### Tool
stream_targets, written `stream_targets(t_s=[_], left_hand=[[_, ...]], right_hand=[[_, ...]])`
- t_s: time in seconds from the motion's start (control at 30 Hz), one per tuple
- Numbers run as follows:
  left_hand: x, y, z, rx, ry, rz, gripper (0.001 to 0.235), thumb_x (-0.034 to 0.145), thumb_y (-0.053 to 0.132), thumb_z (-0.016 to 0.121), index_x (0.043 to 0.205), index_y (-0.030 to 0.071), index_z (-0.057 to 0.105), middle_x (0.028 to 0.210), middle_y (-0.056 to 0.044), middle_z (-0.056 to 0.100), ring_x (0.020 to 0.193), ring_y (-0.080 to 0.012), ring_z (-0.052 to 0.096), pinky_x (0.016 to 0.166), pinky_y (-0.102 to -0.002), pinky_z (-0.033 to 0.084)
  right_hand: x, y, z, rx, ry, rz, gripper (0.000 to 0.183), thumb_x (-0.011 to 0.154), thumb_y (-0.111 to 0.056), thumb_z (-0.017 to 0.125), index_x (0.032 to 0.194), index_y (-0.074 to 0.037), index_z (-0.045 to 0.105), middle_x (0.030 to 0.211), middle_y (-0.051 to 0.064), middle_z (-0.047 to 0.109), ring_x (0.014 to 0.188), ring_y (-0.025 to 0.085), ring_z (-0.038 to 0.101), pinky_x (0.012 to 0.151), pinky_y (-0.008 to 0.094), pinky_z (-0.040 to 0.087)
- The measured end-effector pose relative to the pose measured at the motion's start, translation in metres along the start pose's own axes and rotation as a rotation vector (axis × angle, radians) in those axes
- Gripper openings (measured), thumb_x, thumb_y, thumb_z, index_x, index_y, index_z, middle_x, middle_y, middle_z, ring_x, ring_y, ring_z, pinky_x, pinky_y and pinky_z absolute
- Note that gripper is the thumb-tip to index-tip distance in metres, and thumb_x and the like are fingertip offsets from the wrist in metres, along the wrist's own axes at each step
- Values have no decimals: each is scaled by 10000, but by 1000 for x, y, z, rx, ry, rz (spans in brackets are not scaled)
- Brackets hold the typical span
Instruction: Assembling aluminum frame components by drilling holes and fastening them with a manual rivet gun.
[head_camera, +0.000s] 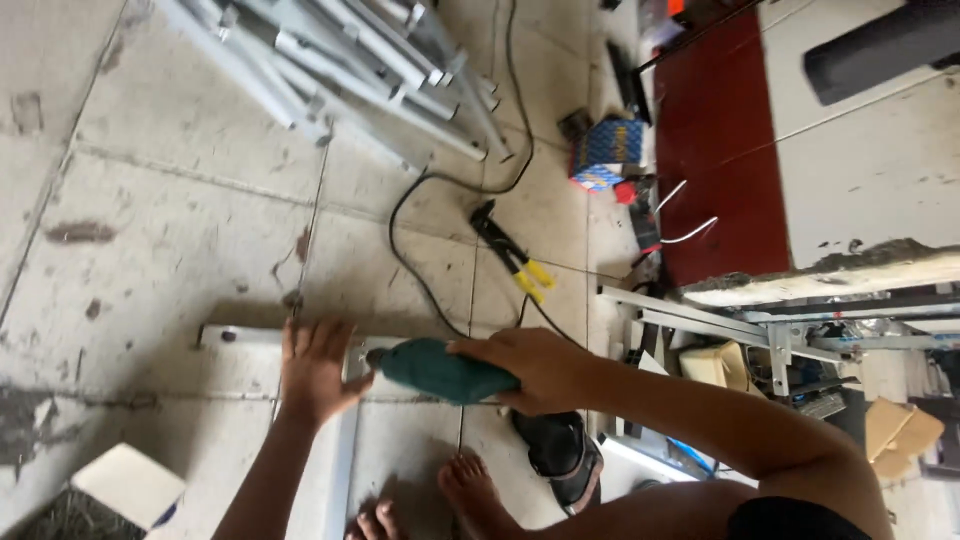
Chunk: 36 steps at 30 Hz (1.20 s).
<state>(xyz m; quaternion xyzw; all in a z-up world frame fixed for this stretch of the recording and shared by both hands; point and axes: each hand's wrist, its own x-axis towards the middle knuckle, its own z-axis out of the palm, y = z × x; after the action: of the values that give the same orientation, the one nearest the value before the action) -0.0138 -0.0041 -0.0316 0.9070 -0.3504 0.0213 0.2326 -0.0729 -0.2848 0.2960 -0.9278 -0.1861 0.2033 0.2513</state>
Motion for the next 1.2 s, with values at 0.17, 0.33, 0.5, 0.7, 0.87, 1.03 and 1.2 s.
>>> stream_targets(t_s=[0.17, 0.33, 0.5, 0.7, 0.87, 1.03, 1.2], left_hand=[[5, 10, -21, 10, -7, 1, 817, 582, 619, 783, 1265, 201, 619, 1235, -25, 632, 1193, -262, 554, 1191, -592, 239], [19, 12, -33, 12, -30, -28, 836, 605, 587, 768, 1303, 162, 591, 1272, -36, 635, 1222, -255, 547, 1263, -600, 171], [19, 8, -24, -36, -67, -53, 835, 555, 527, 753, 1305, 195, 593, 1212, -16, 630, 1117, -247, 515, 1051, -450, 334], [20, 8, -22, -52, -61, -61, 800, 552, 498, 763, 1281, 212, 602, 1198, 12, 621, 1086, -222, 514, 1051, -437, 299], [24, 12, -25, -21, -82, -63, 858, 530, 528, 790, 1299, 196, 603, 1261, -13, 599, 1147, -256, 499, 1072, -443, 304], [31, 18, -37, -131, -250, -163, 900, 590, 512, 840, 1403, 226, 579, 1355, -126, 588, 1273, -401, 535, 1111, -685, 313], [27, 8, -33, -88, -188, -112, 795, 586, 531, 813, 1289, 205, 638, 1264, -48, 598, 1245, -313, 499, 1115, -600, 306]], right_hand=[[-1, 3, -3, -24, -26, 38, 820, 791, -145, 740, 1530, -182, 388, 1108, 155, 695, 909, 352, 685, 773, 470, 546], [-3, 2, 0, -21, -96, 67, 813, 764, -144, 754, 1500, -204, 413, 1155, 121, 688, 886, 304, 667, 776, 416, 507], [-5, 0, 0, 9, -56, 7, 799, 767, -133, 751, 1493, -173, 420, 1157, 122, 699, 888, 308, 676, 776, 419, 509], [-2, 3, 5, 15, -127, 53, 821, 797, -134, 765, 1516, -198, 374, 1157, 144, 689, 873, 307, 672, 738, 427, 507], [0, 9, 12, -9, -141, 81, 835, 789, -172, 778, 1523, -216, 382, 1095, 126, 683, 856, 302, 653, 759, 428, 488], [-7, 43, 49, 47, 171, -305, 713, 1004, -571, 364, 1517, -85, 456, 1138, 194, 653, 1031, 404, 667, 820, 538, 576], [-5, 34, 32, -140, -64, 10, 774, 767, -409, 696, 1495, -223, 510, 1155, 73, 671, 1066, 316, 686, 859, 492, 562]])
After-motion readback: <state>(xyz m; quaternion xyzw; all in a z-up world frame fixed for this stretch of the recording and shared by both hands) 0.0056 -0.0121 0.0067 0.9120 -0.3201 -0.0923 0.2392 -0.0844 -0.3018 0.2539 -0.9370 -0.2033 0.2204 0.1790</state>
